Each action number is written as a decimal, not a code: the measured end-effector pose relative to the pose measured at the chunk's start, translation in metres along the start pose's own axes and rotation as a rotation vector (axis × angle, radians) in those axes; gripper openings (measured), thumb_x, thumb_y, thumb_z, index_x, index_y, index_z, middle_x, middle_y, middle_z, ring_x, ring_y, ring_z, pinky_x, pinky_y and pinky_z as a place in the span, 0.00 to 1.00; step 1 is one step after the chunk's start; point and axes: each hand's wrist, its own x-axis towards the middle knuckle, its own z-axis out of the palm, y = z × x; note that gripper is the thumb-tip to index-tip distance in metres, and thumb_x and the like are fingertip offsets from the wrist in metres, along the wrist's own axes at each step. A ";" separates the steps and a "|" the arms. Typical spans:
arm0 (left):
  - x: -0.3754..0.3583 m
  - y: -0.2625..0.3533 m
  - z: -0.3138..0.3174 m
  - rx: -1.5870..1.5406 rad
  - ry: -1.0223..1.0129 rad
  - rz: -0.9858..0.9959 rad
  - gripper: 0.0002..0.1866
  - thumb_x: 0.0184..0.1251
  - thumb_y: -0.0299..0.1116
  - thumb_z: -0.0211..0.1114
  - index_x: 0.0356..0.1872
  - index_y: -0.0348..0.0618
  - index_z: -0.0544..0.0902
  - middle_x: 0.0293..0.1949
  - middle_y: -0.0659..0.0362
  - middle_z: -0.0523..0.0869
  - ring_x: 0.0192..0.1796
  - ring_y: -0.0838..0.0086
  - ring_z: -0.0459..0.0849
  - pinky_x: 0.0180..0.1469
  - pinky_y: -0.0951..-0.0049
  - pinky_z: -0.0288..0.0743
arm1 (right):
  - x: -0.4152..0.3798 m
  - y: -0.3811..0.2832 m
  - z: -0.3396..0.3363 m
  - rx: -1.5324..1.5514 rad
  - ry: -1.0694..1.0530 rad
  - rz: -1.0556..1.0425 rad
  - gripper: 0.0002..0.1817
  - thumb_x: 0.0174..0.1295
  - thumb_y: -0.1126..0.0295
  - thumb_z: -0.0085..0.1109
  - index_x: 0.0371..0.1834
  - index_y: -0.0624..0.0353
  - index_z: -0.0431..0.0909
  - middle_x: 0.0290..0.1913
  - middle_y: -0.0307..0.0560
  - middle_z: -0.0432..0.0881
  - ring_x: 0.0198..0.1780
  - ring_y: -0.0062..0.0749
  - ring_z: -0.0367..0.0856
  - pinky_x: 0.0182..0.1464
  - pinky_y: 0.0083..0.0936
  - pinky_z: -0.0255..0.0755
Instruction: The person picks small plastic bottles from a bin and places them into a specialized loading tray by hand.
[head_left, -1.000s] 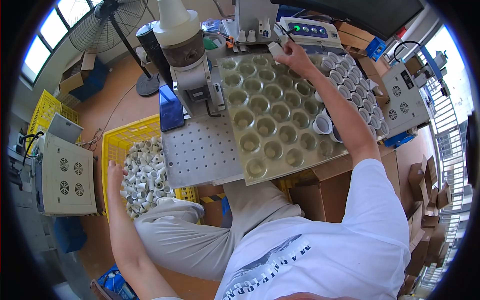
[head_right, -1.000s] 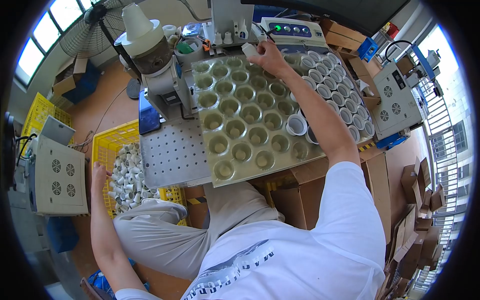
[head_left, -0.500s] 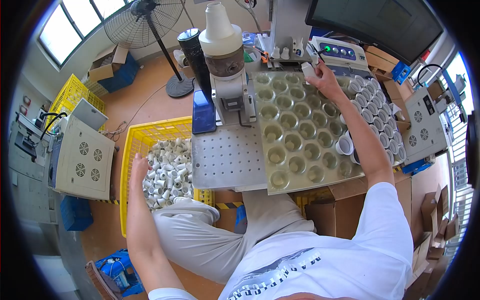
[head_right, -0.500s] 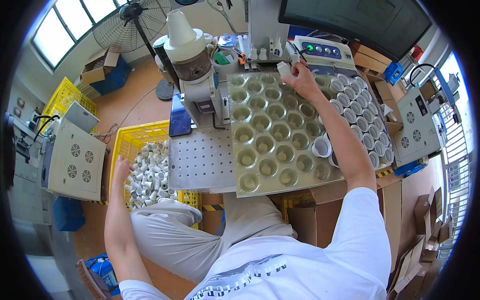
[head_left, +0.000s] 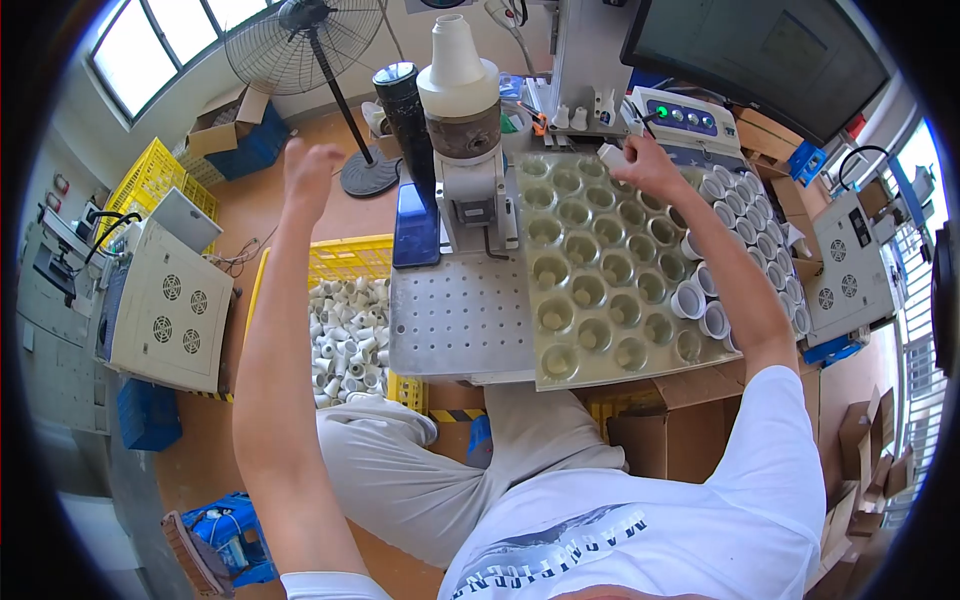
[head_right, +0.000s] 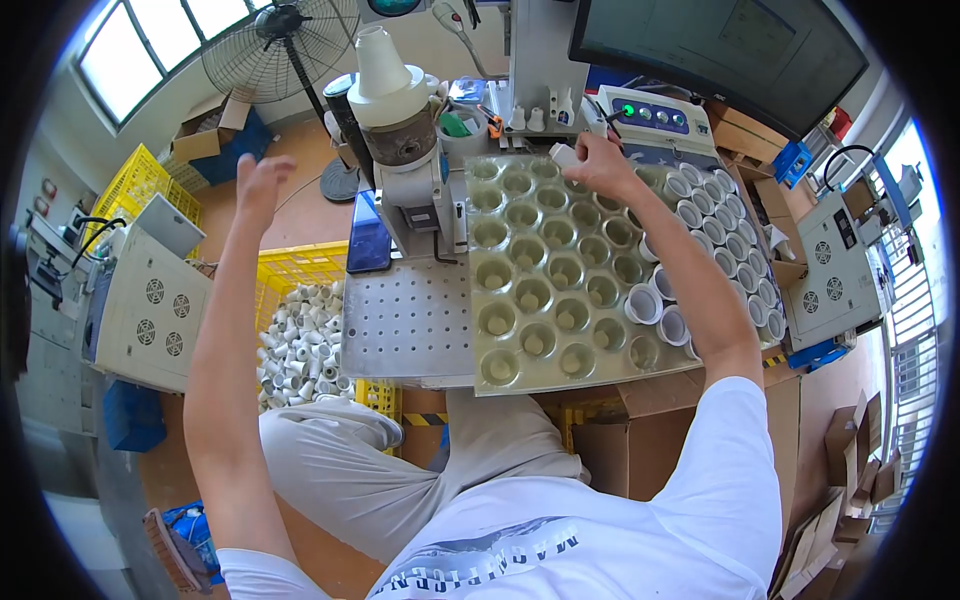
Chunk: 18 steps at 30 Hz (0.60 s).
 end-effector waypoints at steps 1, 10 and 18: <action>0.016 0.054 0.016 -0.018 0.040 -0.011 0.14 0.58 0.36 0.56 0.37 0.38 0.83 0.42 0.48 0.74 0.48 0.59 0.76 0.49 0.63 0.69 | 0.010 -0.016 -0.008 0.038 -0.039 -0.027 0.19 0.46 0.62 0.70 0.26 0.61 0.67 0.25 0.43 0.69 0.30 0.32 0.68 0.36 0.29 0.66; 0.034 0.205 0.046 0.510 0.223 0.586 0.12 0.53 0.28 0.56 0.14 0.46 0.81 0.30 0.55 0.81 0.37 0.68 0.80 0.44 0.70 0.71 | 0.045 -0.230 -0.033 0.781 0.235 -0.314 0.16 0.56 0.59 0.69 0.27 0.58 0.73 0.23 0.32 0.69 0.26 0.14 0.68 0.27 0.16 0.64; -0.072 -0.080 -0.070 0.625 0.301 -0.095 0.14 0.50 0.34 0.50 0.25 0.34 0.81 0.31 0.41 0.81 0.40 0.44 0.77 0.45 0.54 0.70 | 0.033 -0.218 0.012 0.594 0.065 -0.377 0.20 0.55 0.54 0.67 0.34 0.63 0.77 0.29 0.46 0.80 0.30 0.24 0.76 0.34 0.24 0.71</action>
